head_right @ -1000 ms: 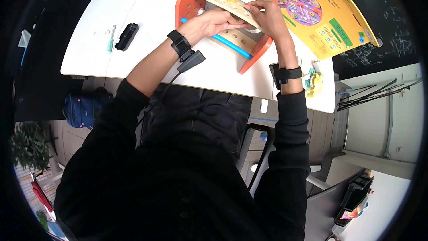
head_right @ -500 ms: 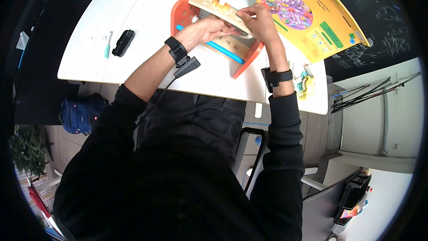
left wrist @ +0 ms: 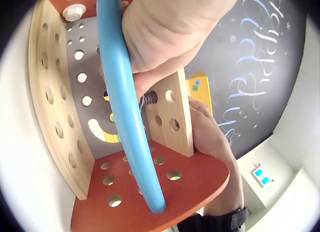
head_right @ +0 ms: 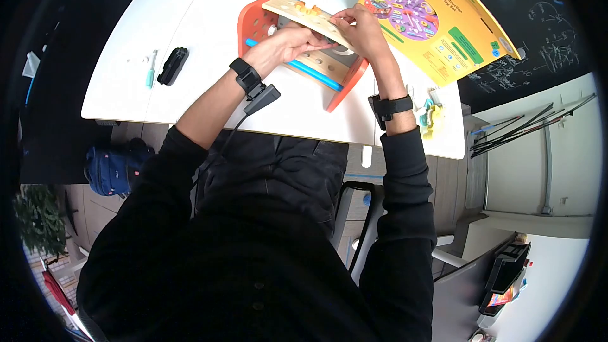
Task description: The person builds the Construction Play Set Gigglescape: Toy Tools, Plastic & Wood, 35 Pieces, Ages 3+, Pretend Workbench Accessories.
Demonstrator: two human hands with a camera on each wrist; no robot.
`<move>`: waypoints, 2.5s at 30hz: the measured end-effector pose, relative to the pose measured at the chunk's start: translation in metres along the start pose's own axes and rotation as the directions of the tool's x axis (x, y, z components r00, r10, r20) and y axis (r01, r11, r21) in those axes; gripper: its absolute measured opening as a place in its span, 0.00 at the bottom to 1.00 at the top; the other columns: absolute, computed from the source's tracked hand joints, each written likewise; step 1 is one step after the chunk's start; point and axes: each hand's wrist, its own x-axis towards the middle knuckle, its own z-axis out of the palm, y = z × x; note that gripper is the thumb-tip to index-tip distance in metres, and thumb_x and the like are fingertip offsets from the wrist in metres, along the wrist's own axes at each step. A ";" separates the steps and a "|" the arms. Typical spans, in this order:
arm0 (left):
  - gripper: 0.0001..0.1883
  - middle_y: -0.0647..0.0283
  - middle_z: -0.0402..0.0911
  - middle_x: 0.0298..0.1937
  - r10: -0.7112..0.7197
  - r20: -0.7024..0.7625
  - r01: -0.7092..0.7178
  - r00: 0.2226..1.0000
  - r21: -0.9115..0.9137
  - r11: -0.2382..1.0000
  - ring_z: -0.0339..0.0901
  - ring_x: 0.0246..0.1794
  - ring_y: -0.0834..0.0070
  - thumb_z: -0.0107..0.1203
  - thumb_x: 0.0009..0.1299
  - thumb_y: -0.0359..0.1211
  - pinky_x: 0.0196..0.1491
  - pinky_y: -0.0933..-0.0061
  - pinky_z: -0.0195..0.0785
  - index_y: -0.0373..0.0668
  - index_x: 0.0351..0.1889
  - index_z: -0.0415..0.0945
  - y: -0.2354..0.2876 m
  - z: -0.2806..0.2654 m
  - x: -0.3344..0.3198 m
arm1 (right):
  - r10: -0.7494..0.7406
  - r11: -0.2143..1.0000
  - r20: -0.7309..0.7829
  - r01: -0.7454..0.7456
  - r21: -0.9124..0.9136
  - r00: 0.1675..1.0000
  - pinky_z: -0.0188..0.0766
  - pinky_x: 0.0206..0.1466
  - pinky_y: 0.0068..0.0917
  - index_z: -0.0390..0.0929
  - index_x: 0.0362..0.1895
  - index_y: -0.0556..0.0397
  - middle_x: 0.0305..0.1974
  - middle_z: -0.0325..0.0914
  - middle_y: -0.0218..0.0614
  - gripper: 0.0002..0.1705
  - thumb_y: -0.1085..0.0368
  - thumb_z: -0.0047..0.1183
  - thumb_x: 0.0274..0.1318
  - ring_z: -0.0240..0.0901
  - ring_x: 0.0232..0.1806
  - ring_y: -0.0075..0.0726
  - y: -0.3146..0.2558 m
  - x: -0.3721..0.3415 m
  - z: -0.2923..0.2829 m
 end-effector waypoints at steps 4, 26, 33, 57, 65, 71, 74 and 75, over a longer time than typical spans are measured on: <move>0.24 0.56 0.71 0.53 -0.031 -0.009 0.031 0.999 -0.017 0.999 0.79 0.51 0.62 0.43 0.65 0.08 0.58 0.61 0.83 0.32 0.58 0.67 0.000 0.001 0.000 | 0.021 1.000 0.008 -0.021 0.018 1.000 0.73 0.41 0.35 0.87 0.41 0.55 0.33 0.71 0.37 0.13 0.58 0.61 0.61 0.76 0.37 0.36 -0.002 0.000 -0.001; 0.23 0.56 0.69 0.57 -0.032 0.036 0.031 0.999 0.028 0.999 0.77 0.51 0.70 0.39 0.71 0.11 0.67 0.54 0.75 0.30 0.65 0.61 0.003 0.001 -0.004 | 0.027 1.000 0.014 -0.027 -0.004 1.000 0.73 0.42 0.35 0.87 0.42 0.54 0.34 0.72 0.38 0.13 0.58 0.60 0.62 0.77 0.38 0.37 0.000 0.000 -0.001; 0.25 0.58 0.68 0.58 -0.047 0.019 0.047 0.999 0.007 0.999 0.76 0.51 0.72 0.37 0.71 0.10 0.68 0.55 0.73 0.31 0.66 0.59 0.004 0.000 -0.004 | 0.031 0.999 0.023 -0.030 -0.011 0.999 0.73 0.42 0.35 0.87 0.43 0.54 0.34 0.72 0.38 0.13 0.58 0.60 0.62 0.77 0.38 0.37 0.001 0.000 -0.001; 0.28 0.50 0.68 0.62 -0.023 -0.032 0.024 0.999 0.052 0.998 0.76 0.59 0.56 0.42 0.64 0.06 0.65 0.59 0.76 0.29 0.63 0.62 0.007 0.003 -0.009 | -0.015 1.000 0.012 0.015 -0.022 1.000 0.72 0.41 0.34 0.87 0.43 0.53 0.33 0.72 0.36 0.14 0.57 0.60 0.62 0.76 0.36 0.36 0.005 0.001 -0.001; 0.31 0.54 0.68 0.62 -0.041 0.087 0.043 0.995 -0.026 0.999 0.75 0.60 0.59 0.39 0.62 0.05 0.68 0.56 0.73 0.32 0.63 0.62 0.002 -0.005 0.000 | 0.022 0.999 0.019 -0.022 -0.031 1.000 0.72 0.41 0.35 0.87 0.43 0.53 0.33 0.72 0.37 0.14 0.57 0.61 0.61 0.77 0.37 0.36 0.002 0.001 -0.002; 0.32 0.56 0.69 0.64 -0.120 -0.007 0.120 0.993 0.140 0.983 0.74 0.63 0.64 0.43 0.63 0.10 0.65 0.45 0.69 0.39 0.66 0.62 0.008 -0.005 -0.008 | 0.022 0.999 0.013 -0.021 -0.025 1.000 0.72 0.42 0.35 0.87 0.43 0.52 0.33 0.73 0.37 0.14 0.57 0.61 0.61 0.77 0.38 0.36 0.005 0.002 -0.001; 0.33 0.58 0.70 0.63 -0.075 -0.114 0.088 0.991 0.110 0.990 0.72 0.65 0.65 0.44 0.63 0.11 0.65 0.40 0.65 0.42 0.67 0.63 0.007 0.001 -0.014 | 0.011 0.999 0.009 -0.011 -0.031 1.000 0.72 0.42 0.35 0.87 0.43 0.52 0.33 0.72 0.37 0.13 0.57 0.61 0.61 0.77 0.38 0.36 0.004 0.002 0.000; 0.33 0.59 0.70 0.63 -0.029 -0.199 0.041 0.979 0.054 0.998 0.71 0.66 0.65 0.44 0.62 0.11 0.65 0.39 0.63 0.43 0.67 0.63 0.007 0.003 -0.015 | 0.017 0.999 0.010 -0.016 -0.043 1.000 0.72 0.42 0.35 0.87 0.43 0.52 0.33 0.72 0.37 0.13 0.57 0.61 0.62 0.77 0.38 0.36 0.003 0.001 -0.001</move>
